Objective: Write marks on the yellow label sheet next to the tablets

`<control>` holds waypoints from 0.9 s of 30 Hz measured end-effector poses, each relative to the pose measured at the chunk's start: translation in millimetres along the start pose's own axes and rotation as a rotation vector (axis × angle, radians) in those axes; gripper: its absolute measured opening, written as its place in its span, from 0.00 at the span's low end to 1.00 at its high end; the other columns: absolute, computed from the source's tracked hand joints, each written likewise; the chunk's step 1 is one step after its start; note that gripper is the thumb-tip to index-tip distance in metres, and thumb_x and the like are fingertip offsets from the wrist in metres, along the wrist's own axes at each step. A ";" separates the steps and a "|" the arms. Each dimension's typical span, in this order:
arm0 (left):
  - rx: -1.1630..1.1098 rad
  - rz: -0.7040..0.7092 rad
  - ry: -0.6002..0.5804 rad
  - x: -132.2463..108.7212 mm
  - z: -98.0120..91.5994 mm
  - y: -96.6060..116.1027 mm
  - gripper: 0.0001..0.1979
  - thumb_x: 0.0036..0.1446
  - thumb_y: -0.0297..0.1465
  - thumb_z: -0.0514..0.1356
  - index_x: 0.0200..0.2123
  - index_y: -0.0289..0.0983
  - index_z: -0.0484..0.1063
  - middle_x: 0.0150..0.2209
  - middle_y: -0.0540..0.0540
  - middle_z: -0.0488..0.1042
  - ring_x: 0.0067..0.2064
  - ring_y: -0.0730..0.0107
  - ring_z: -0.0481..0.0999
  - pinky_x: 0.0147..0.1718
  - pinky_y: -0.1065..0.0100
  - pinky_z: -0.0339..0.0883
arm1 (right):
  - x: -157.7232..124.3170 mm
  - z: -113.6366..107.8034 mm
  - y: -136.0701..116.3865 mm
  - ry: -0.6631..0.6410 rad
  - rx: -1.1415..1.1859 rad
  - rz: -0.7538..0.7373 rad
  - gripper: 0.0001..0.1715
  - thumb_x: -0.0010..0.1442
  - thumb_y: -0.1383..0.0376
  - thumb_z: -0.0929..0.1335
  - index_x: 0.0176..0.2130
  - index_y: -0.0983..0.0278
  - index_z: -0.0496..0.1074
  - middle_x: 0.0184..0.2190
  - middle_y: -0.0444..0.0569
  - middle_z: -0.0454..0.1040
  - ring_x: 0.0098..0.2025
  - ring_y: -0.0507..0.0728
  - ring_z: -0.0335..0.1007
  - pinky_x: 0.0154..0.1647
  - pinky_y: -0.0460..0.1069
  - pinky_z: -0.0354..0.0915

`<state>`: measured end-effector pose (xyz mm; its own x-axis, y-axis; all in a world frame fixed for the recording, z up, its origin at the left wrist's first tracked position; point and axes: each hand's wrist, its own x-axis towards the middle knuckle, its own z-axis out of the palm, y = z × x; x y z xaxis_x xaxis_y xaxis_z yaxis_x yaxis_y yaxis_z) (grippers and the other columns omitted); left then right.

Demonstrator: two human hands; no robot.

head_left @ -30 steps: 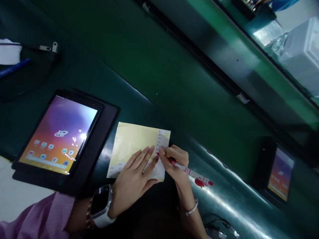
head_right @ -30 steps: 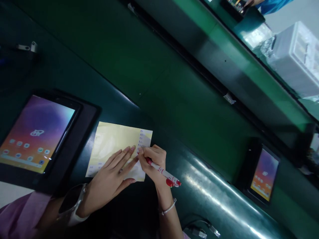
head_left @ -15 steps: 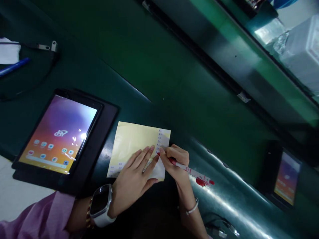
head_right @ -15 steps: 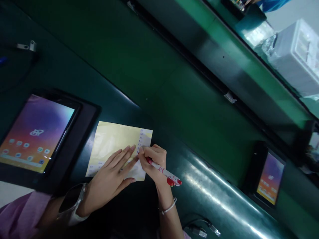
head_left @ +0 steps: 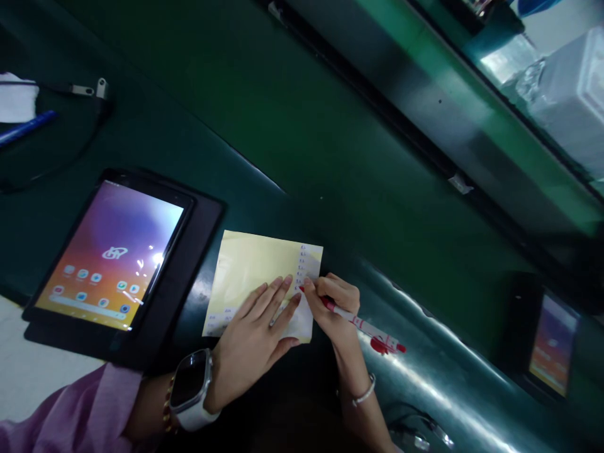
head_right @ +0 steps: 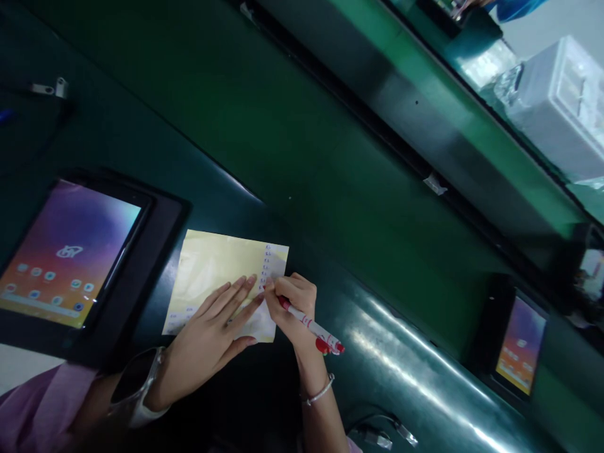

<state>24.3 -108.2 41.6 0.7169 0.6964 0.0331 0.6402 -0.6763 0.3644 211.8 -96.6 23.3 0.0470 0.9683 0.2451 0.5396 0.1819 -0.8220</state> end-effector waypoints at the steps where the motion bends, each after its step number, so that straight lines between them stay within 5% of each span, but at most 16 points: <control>1: 0.001 0.001 0.003 0.2 -0.1 0.1 0.28 0.74 0.42 0.43 0.67 0.33 0.64 0.69 0.34 0.62 0.68 0.52 0.66 0.61 0.52 0.69 | 0.0 0.1 0.0 0.000 -0.001 -0.001 0.26 0.62 0.75 0.68 0.23 0.61 0.49 0.18 0.35 0.49 0.19 0.48 0.45 0.24 0.48 0.51; 27: 0.013 0.007 -0.022 -1.5 0.6 -1.2 0.27 0.75 0.39 0.41 0.67 0.34 0.63 0.70 0.34 0.59 0.69 0.53 0.64 0.63 0.54 0.67 | -1.9 0.2 1.9 -0.009 0.026 0.017 0.27 0.61 0.77 0.68 0.23 0.61 0.48 0.18 0.35 0.48 0.20 0.47 0.44 0.25 0.48 0.49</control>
<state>22.6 -108.7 40.6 0.7274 0.6860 0.0153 0.6381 -0.6845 0.3524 212.6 -98.0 21.2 0.0480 0.9729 0.2264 0.5165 0.1698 -0.8393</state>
